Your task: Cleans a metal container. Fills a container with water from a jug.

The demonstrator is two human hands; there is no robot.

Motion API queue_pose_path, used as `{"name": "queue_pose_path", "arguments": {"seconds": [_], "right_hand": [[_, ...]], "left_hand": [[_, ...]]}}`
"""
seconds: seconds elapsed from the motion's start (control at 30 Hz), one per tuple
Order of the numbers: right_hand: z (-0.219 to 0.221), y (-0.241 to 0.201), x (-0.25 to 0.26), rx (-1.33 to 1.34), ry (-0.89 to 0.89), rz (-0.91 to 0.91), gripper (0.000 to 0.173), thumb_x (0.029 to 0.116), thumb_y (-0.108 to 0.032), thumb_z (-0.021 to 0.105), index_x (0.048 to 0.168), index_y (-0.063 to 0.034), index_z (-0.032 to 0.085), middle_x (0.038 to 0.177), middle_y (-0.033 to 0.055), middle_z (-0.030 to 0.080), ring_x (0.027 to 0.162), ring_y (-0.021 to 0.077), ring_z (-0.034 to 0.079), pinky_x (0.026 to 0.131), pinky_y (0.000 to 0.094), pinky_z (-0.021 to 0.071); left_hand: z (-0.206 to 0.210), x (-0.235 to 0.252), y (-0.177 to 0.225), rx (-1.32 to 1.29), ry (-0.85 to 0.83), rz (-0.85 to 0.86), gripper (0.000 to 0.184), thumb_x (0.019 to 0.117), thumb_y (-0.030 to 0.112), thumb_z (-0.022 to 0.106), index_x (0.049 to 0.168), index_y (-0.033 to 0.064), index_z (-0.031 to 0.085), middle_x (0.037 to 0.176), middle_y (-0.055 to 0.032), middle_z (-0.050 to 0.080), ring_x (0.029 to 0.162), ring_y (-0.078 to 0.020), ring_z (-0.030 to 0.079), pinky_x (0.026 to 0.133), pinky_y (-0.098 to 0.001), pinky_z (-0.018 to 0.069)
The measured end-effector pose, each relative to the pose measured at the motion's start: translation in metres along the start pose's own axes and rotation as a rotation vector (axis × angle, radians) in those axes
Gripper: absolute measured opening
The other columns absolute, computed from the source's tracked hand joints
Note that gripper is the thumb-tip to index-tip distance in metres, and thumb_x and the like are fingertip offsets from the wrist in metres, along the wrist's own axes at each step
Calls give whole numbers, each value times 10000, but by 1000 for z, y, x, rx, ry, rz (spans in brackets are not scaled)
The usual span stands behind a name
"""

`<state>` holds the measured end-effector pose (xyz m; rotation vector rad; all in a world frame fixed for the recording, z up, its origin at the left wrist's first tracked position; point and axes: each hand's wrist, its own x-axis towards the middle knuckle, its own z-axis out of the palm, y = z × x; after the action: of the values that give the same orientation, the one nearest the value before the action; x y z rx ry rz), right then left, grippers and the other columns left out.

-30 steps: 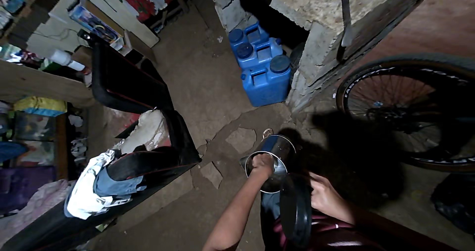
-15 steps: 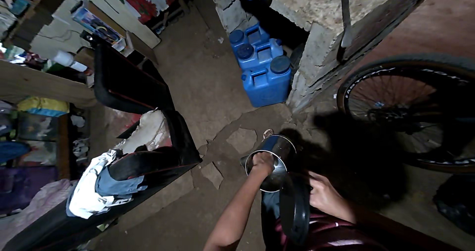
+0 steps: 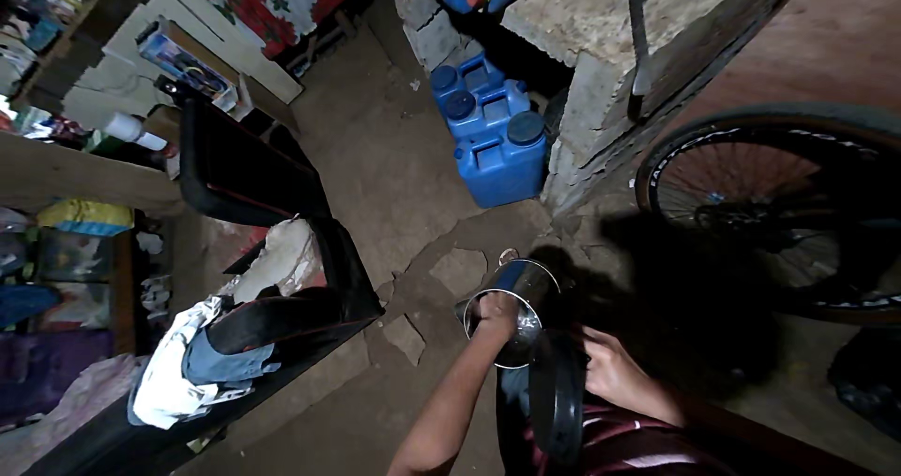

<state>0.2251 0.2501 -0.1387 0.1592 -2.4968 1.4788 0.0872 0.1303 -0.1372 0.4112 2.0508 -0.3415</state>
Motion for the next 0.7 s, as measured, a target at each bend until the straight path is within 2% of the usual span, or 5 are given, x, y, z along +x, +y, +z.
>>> {"name": "queue_pose_path", "arguments": {"seconds": [0.17, 0.3, 0.47, 0.63, 0.7], "right_hand": [[0, 0, 2, -14, 2, -5, 374, 764, -235, 704, 1062, -22, 779, 930, 139, 754, 872, 191, 725, 829, 259, 569], [0, 3, 1, -16, -3, -10, 379, 769, -253, 708, 1068, -31, 780, 924, 132, 755, 863, 189, 723, 817, 260, 569], [-3, 1, 1, 9, -40, 38, 394, 744, -220, 726, 1084, -28, 778, 926, 146, 749, 853, 237, 728, 799, 339, 593], [-5, 0, 1, 9, -29, 40, 398, 741, -222, 733, 1080, -19, 779, 935, 151, 752, 863, 231, 728, 817, 316, 586], [-5, 0, 1, 7, -24, 43, 394, 750, -227, 729, 1082, -21, 778, 933, 150, 751, 863, 227, 726, 816, 315, 584]], "left_hand": [[-1, 0, 2, -34, 43, 6, 365, 1019, 76, 544, 1330, -115, 557, 1403, -317, 534, 1287, -468, 544, 1000, -587, 481], [-1, 3, 4, -25, 16, 6, 351, 1017, 90, 555, 1310, -101, 573, 1378, -309, 556, 1271, -461, 558, 975, -595, 487], [1, 6, 3, -45, 37, 27, 374, 1010, 125, 582, 1318, -87, 578, 1370, -311, 562, 1267, -470, 558, 979, -605, 485], [-5, 2, 6, -53, -27, 47, 423, 991, 141, 630, 1339, -89, 558, 1390, -309, 548, 1285, -469, 543, 1003, -613, 469], [-4, 1, 7, -29, -26, 39, 397, 1002, 146, 611, 1325, -82, 570, 1373, -305, 563, 1270, -465, 554, 989, -610, 474]]}}
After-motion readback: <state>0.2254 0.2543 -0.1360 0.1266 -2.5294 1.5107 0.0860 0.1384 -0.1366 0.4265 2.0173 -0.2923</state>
